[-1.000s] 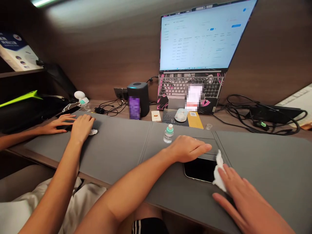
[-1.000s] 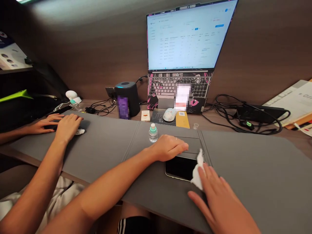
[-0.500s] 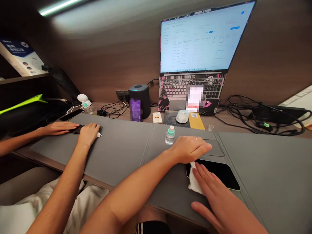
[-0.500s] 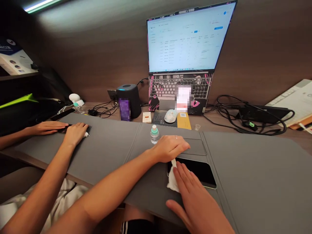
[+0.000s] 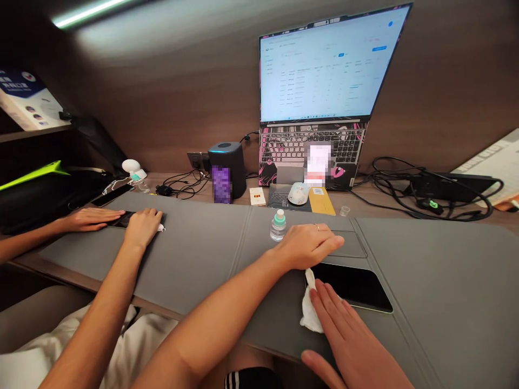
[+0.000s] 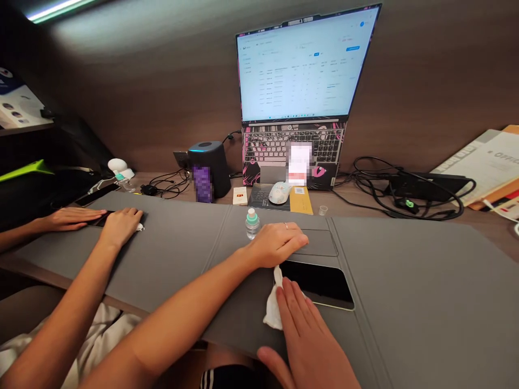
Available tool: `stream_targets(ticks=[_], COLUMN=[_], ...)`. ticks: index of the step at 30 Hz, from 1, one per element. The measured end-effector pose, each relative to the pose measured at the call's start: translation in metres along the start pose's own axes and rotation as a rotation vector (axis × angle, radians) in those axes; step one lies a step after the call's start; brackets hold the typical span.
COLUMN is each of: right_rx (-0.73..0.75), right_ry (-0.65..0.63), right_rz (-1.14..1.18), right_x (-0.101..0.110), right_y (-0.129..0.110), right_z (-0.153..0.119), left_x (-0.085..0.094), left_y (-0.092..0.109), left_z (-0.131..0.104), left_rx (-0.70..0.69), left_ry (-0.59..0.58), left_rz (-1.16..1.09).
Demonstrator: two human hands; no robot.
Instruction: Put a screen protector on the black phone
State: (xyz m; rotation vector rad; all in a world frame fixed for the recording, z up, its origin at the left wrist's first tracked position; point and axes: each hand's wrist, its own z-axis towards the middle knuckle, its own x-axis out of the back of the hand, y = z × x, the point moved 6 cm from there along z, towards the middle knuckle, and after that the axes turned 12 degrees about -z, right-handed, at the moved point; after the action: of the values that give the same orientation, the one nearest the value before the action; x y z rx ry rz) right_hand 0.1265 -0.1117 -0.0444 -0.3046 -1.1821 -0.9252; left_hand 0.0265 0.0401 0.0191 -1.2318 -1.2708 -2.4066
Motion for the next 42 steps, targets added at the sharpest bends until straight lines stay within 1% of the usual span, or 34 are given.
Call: stream_targets(ticks=[1, 3, 8, 10, 12, 15, 17, 20, 24, 27, 29, 31, 34, 36, 39, 42], right_rx=[-0.001, -0.002, -0.033, -0.022, 0.002, 0.03, 0.003, -0.094, -0.192, -0.254, -0.277, -0.278, -0.24, -0.197, -0.128, -0.044], right_ry=[0.0, -0.003, -0.1, -0.11, -0.072, -0.039, -0.063, -0.125, -0.21, -0.251, -0.261, -0.286, -0.354, -0.363, -0.356, -0.353], right_rz=[0.004, 0.009, 0.033, 0.047, 0.049, 0.049, 0.054, 0.053, 0.042, 0.024, 0.031, 0.067, 0.156, 0.226, 0.291, 0.298], right_x=[0.0, -0.003, -0.016, -0.016, -0.011, -0.001, 0.004, 0.006, -0.001, -0.007, -0.009, -0.011, -0.013, -0.013, -0.009, -0.004], right_y=[0.003, 0.008, 0.013, 0.009, 0.006, 0.007, 0.016, 0.039, 0.064, 0.071, 0.068, 0.06, 0.042, 0.029, 0.018, 0.021], right_z=[-0.003, 0.001, 0.036, 0.039, 0.03, 0.004, -0.013, -0.03, -0.038, -0.027, -0.01, 0.011, 0.039, 0.05, 0.051, 0.037], left_x=[0.0, 0.0, 0.003, 0.003, 0.002, 0.001, 0.0, -0.002, -0.003, -0.003, -0.002, -0.002, -0.003, -0.005, -0.008, -0.011], left_y=[0.0, -0.002, -0.005, -0.004, -0.003, -0.003, -0.003, -0.004, -0.007, -0.01, -0.013, -0.015, -0.016, -0.015, -0.015, -0.015], left_z=[0.0, 0.0, 0.002, 0.002, 0.001, 0.0, -0.001, -0.001, -0.001, -0.002, -0.003, -0.004, -0.004, -0.005, -0.005, -0.005], left_rx=[-0.001, 0.001, 0.024, 0.03, 0.031, 0.031, 0.028, 0.018, 0.01, 0.008, 0.011, 0.017, 0.023, 0.022, 0.013, -0.005], left_ry=[-0.004, -0.006, -0.001, -0.009, -0.018, -0.03, -0.034, -0.031, -0.009, 0.024, 0.049, 0.07, 0.077, 0.066, 0.044, 0.021], left_rz=[0.002, 0.009, 0.031, 0.036, 0.037, 0.026, 0.011, -0.019, -0.062, -0.086, -0.102, -0.119, -0.136, -0.137, -0.127, -0.112])
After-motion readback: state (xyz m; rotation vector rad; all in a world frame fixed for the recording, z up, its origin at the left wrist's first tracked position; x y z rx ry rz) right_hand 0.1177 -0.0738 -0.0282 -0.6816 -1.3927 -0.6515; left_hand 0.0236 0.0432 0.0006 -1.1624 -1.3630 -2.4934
